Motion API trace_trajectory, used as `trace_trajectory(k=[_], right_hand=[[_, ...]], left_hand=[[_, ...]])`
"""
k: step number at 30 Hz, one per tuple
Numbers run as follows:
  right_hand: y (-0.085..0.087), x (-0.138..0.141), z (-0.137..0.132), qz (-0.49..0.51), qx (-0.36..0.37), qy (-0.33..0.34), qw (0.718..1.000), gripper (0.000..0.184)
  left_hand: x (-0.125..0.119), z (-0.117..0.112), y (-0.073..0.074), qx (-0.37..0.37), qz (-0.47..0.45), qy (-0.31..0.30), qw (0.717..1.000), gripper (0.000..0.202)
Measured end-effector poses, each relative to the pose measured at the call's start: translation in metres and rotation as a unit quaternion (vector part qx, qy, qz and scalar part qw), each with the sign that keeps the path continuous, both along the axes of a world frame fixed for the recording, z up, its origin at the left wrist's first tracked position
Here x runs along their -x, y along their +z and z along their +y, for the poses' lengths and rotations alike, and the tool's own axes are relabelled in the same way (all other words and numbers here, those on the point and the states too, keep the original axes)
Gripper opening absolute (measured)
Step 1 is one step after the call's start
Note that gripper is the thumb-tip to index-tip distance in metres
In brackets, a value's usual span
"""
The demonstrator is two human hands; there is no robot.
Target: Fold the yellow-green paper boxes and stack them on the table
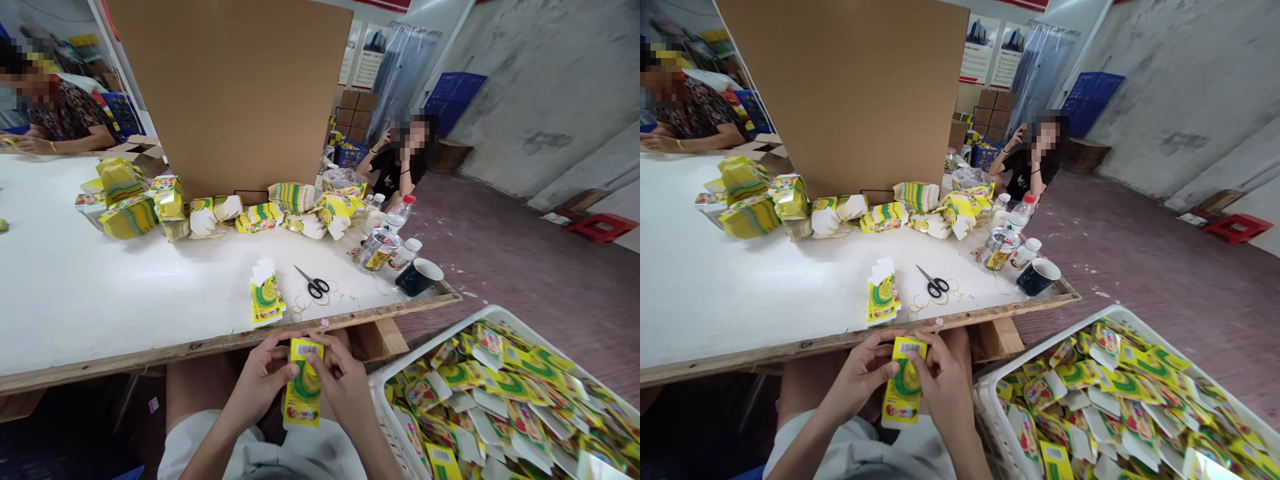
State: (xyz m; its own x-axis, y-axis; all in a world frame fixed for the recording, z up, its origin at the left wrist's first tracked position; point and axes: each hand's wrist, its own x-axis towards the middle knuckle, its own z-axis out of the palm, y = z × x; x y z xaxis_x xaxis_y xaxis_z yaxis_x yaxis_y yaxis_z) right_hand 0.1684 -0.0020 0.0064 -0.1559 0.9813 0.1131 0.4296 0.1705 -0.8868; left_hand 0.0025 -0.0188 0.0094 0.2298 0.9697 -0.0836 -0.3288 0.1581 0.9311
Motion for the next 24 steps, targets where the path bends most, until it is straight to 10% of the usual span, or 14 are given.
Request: trace_trajectory(k=[7, 10, 12, 17, 24], right_hand=[[0.018, -0.085, -0.009, -0.119, -0.096, -0.159, 0.975, 0.042], [0.030, -0.141, -0.018, -0.310, -0.168, -0.268, 0.897, 0.066], [0.027, -0.148, -0.018, -0.314, -0.170, -0.254, 0.899, 0.064], [-0.010, -0.048, 0.020, -0.077, -0.080, -0.116, 0.987, 0.035], [-0.035, 0.065, 0.088, 0.029, -0.004, -0.118, 0.993, 0.022]], left_hand=[[-0.018, 0.016, 0.008, -0.105, 0.179, -0.012, 0.978, 0.056], [0.000, 0.039, -0.004, -0.139, 0.396, 0.103, 0.902, 0.061], [0.010, 0.050, -0.017, -0.119, 0.470, 0.127, 0.866, 0.062], [0.012, 0.054, -0.036, -0.141, 0.479, 0.096, 0.861, 0.065], [0.020, 0.051, -0.040, -0.152, 0.417, 0.089, 0.892, 0.064]])
